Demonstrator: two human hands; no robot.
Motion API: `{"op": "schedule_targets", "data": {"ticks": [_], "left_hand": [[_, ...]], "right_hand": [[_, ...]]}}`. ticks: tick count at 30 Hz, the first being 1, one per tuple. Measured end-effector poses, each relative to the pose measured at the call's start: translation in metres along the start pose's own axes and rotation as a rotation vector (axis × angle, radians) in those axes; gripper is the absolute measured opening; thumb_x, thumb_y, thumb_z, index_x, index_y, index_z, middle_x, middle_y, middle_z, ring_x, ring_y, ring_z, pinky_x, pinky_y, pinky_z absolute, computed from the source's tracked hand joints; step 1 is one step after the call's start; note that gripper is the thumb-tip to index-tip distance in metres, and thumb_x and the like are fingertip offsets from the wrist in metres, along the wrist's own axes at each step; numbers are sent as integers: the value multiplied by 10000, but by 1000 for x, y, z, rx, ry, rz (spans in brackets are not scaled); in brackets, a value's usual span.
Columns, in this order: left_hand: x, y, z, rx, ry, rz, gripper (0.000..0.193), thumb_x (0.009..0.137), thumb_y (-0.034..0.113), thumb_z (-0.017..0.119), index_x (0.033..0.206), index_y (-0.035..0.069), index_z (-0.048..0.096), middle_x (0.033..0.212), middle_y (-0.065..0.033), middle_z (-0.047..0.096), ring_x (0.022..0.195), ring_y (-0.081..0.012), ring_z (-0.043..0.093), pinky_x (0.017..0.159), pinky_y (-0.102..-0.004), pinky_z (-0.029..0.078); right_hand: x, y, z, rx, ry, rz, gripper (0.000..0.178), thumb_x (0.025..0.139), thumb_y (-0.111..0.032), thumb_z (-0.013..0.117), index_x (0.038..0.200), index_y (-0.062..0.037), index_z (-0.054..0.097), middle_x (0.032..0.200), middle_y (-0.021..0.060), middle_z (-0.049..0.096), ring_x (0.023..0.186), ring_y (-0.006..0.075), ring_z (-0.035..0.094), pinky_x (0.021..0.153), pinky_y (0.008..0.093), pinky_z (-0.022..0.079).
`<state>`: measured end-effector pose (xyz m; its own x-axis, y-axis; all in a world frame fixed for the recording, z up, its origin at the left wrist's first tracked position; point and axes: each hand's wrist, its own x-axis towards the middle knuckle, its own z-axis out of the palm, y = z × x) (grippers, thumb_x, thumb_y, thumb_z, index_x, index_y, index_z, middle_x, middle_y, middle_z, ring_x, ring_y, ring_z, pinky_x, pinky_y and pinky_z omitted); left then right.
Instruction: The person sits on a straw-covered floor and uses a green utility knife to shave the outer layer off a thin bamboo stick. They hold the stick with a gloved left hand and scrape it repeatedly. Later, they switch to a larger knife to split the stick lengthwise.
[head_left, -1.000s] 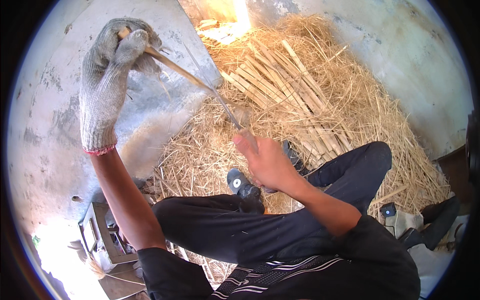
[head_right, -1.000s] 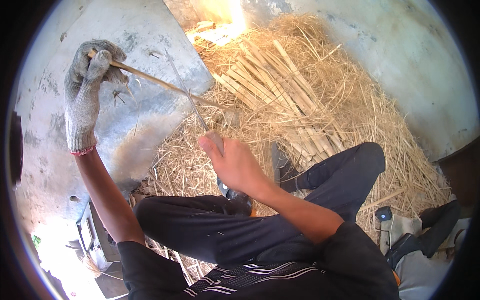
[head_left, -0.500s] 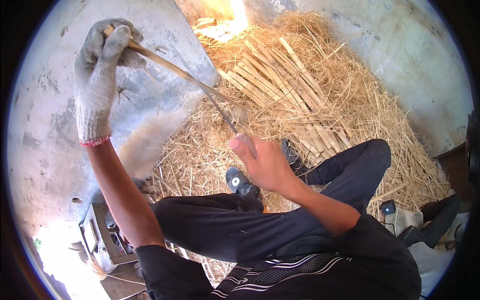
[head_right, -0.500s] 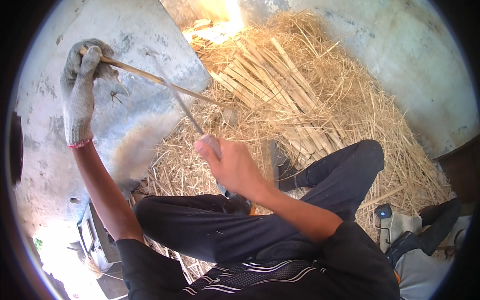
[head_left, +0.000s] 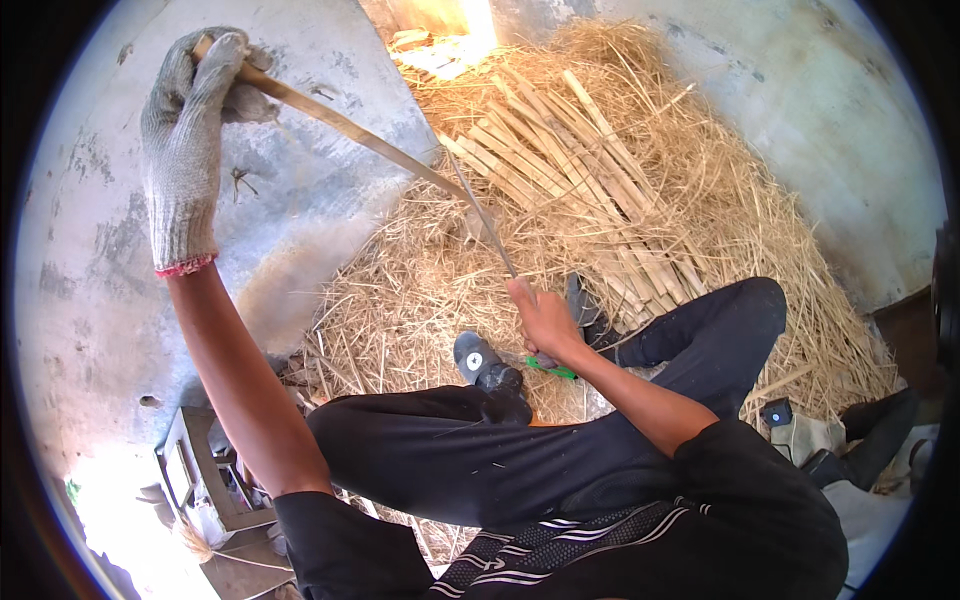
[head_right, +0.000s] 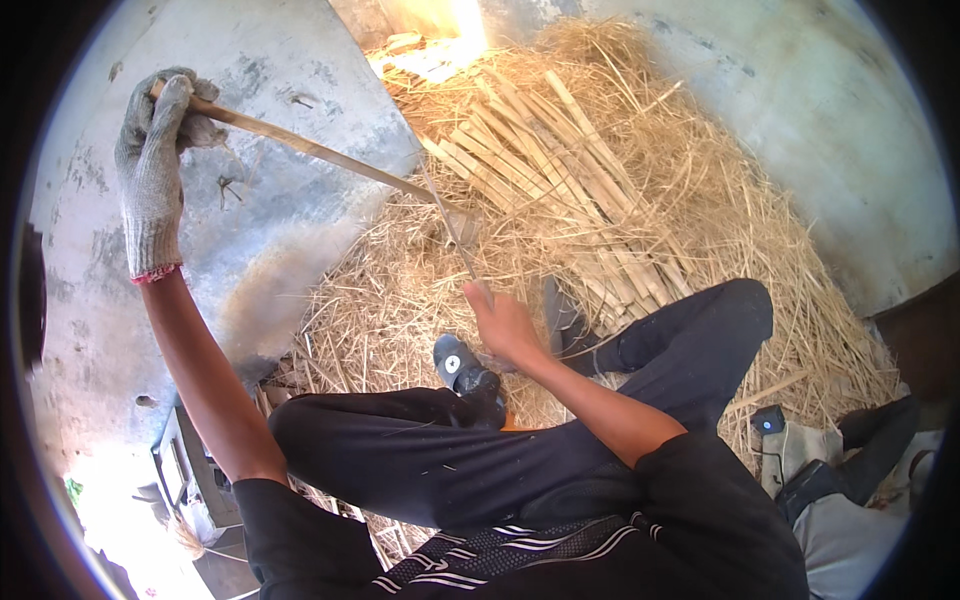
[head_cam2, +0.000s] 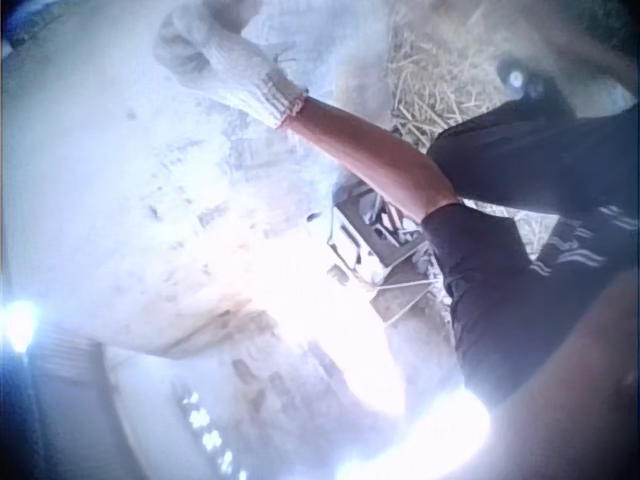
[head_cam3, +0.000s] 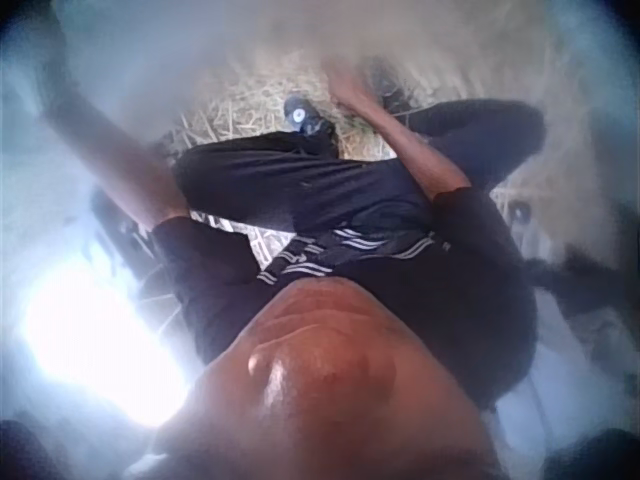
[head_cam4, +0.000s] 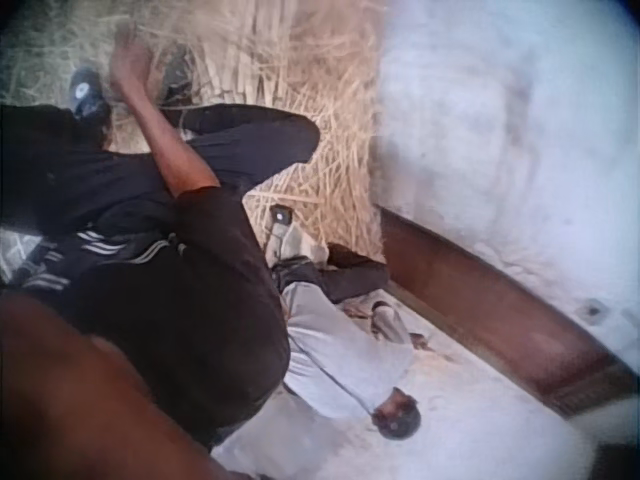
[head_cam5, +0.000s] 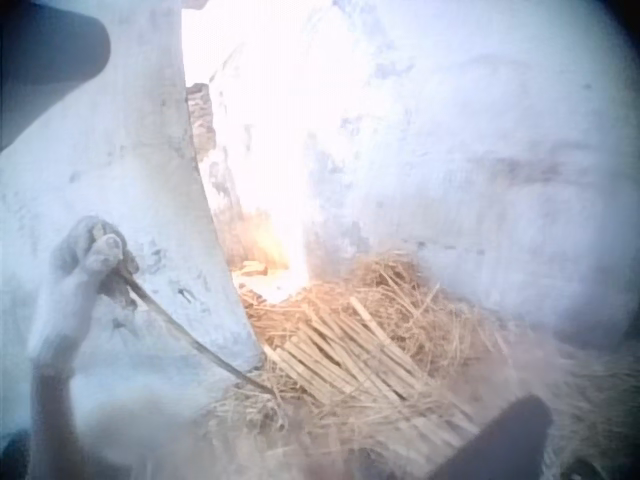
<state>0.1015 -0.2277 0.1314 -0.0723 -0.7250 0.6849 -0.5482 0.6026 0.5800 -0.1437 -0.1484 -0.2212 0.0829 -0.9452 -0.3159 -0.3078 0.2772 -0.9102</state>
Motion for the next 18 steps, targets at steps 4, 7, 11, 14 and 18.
{"op": "schedule_targets", "data": {"ticks": [4, 7, 11, 14, 18], "left_hand": [[-5, 2, 7, 105, 93, -32, 282, 974, 291, 639, 1094, 39, 675, 931, -100, 744, 680, -107, 682, 668, -255, 579], [-1, -6, 8, 166, 163, -58, 287, 966, 300, 649, 1097, 46, 676, 931, -106, 749, 673, -114, 690, 680, -258, 589], [5, -28, -10, 164, 134, -64, 294, 966, 311, 642, 1102, 52, 675, 985, -103, 746, 718, -114, 694, 717, -265, 593], [6, -23, -25, 181, 44, -28, 301, 980, 319, 617, 1107, 51, 670, 1042, -101, 738, 785, -108, 694, 775, -275, 589], [-5, -9, 20, 100, 141, -6, 295, 1004, 289, 560, 1144, 42, 643, 1005, -74, 673, 845, -119, 653, 806, -281, 556]], "right_hand": [[-21, -42, -3, 249, -110, -69, 655, 986, -626, 442, 678, -48, 480, 484, 66, 497, 407, 158, 547, 410, 322, 404], [-9, -19, 4, 96, -5, -147, 547, 996, -555, 463, 915, -27, 585, 599, 141, 573, 567, 278, 608, 552, 405, 456], [14, 27, 16, -310, 134, -72, 449, 1004, -445, 472, 1180, -65, 633, 828, 245, 659, 825, 415, 664, 738, 527, 487], [36, 67, 30, -456, 159, 20, 447, 989, -358, 497, 1219, 16, 578, 934, 294, 670, 879, 461, 663, 782, 546, 496], [81, 145, 7, -683, 50, 170, 481, 955, -270, 555, 1308, 48, 479, 1115, 320, 640, 1002, 467, 644, 889, 532, 492]]}}
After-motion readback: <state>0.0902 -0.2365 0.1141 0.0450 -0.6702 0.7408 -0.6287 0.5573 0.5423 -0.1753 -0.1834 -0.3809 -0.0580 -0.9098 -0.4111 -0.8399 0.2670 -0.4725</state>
